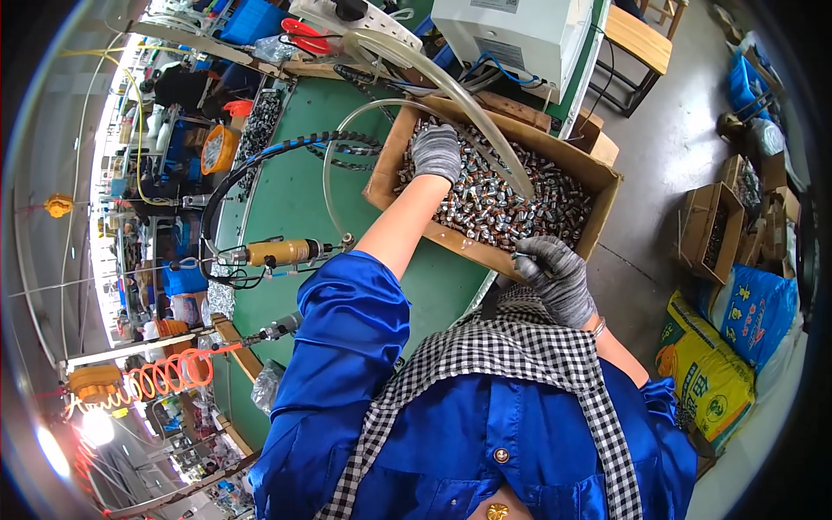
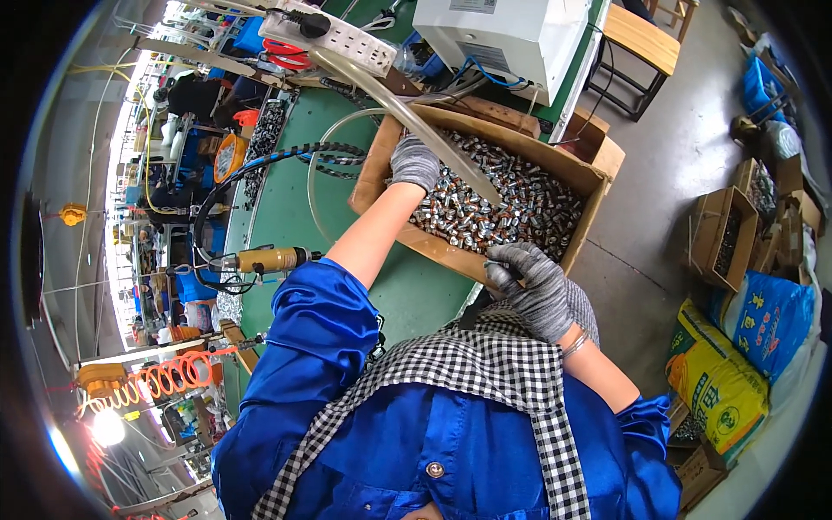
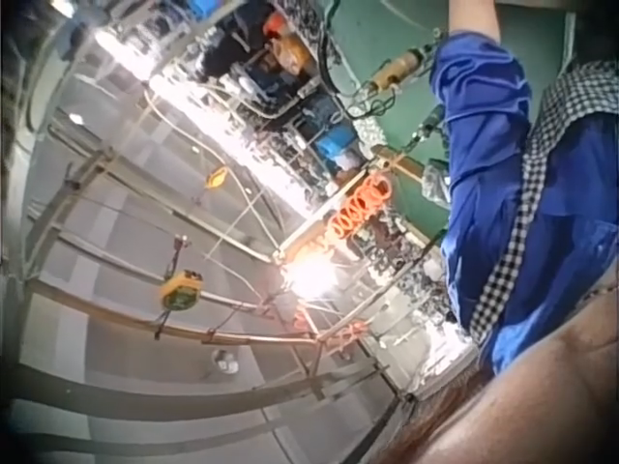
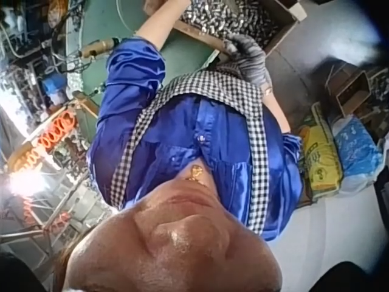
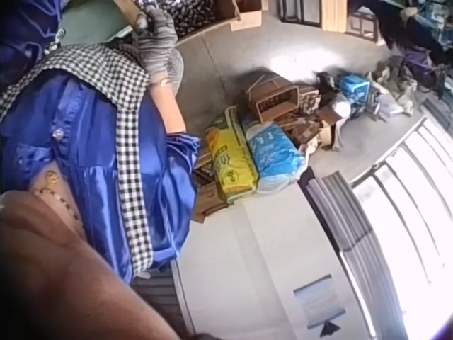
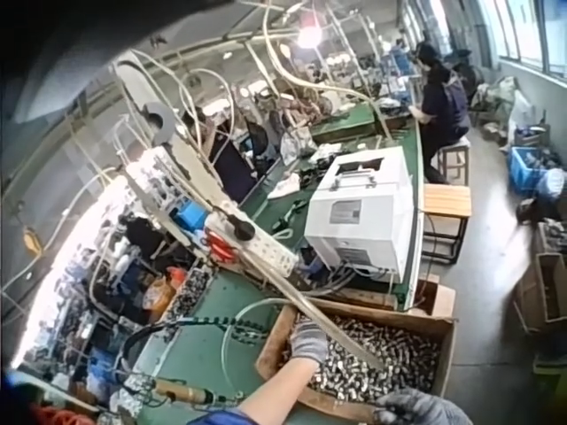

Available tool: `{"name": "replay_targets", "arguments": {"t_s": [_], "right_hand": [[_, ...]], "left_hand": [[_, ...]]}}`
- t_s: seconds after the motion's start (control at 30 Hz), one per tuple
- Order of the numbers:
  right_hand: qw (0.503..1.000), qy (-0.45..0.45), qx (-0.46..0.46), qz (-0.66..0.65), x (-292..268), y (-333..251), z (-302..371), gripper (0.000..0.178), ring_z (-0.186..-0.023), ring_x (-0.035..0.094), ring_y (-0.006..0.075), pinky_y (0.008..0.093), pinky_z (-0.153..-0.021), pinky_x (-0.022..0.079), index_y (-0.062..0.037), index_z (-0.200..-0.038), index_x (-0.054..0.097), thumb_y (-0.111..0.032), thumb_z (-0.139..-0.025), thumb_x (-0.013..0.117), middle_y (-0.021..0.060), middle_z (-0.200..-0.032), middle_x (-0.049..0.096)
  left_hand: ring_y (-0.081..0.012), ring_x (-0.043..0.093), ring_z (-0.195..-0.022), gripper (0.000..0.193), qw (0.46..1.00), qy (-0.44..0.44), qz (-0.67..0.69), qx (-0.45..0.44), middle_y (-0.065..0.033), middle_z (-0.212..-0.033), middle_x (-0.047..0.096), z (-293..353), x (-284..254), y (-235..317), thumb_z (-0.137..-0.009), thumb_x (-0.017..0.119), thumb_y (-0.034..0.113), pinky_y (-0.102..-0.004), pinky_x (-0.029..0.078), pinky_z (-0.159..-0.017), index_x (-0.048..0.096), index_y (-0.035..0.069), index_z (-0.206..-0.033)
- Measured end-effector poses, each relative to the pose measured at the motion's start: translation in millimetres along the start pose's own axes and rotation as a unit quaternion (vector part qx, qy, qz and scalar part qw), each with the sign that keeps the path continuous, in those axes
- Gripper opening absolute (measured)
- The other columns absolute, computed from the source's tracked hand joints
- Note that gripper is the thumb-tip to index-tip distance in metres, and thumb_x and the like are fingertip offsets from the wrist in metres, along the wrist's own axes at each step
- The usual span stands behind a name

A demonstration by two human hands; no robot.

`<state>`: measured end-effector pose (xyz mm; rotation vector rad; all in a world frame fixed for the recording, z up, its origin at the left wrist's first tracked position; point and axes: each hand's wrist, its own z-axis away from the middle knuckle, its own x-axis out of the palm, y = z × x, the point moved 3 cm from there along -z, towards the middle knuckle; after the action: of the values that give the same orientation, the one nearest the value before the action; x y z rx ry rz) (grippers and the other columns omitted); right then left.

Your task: Assembling small metal and plastic components on an industrial production line.

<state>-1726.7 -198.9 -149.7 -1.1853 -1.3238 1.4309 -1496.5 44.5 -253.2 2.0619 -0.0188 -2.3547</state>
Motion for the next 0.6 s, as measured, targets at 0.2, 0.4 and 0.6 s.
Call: {"name": "replay_targets", "arguments": {"t_s": [0.2,0.4,0.6], "right_hand": [[1.0,0.02,-0.001,0.011,-4,2,-1,0.024,-0.087,0.064,0.0233,0.0318,-0.079,0.052,-0.0014,-0.105,0.066,-0.006,-0.082,0.069,0.0137,-0.096,0.065],[1.0,0.01,-0.01,0.021,-5,4,-1,0.024,-0.089,0.064,0.0249,0.033,-0.08,0.052,-0.0026,-0.104,0.066,-0.008,-0.081,0.069,0.0137,-0.097,0.065],[1.0,0.009,-0.004,0.02,-4,5,-2,0.024,-0.089,0.064,0.0252,0.0334,-0.08,0.052,-0.0033,-0.104,0.066,-0.009,-0.081,0.069,0.0135,-0.098,0.065]], "left_hand": [[-0.0316,0.065,-0.096,0.017,0.999,0.016,0.013,-0.026,-0.0195,-0.104,0.066,10,-27,11,-0.083,0.059,0.01,-0.0408,0.054,-0.081,0.068,0.004,-0.097],[-0.0336,0.065,-0.095,0.017,0.999,-0.004,-0.041,0.004,-0.02,-0.101,0.065,16,-40,14,-0.083,0.06,0.013,-0.044,0.053,-0.081,0.067,0.006,-0.097],[-0.035,0.064,-0.094,0.019,0.998,0.011,-0.053,0.019,-0.0187,-0.1,0.065,15,-34,10,-0.084,0.057,0.014,-0.0455,0.053,-0.081,0.066,0.006,-0.099]]}}
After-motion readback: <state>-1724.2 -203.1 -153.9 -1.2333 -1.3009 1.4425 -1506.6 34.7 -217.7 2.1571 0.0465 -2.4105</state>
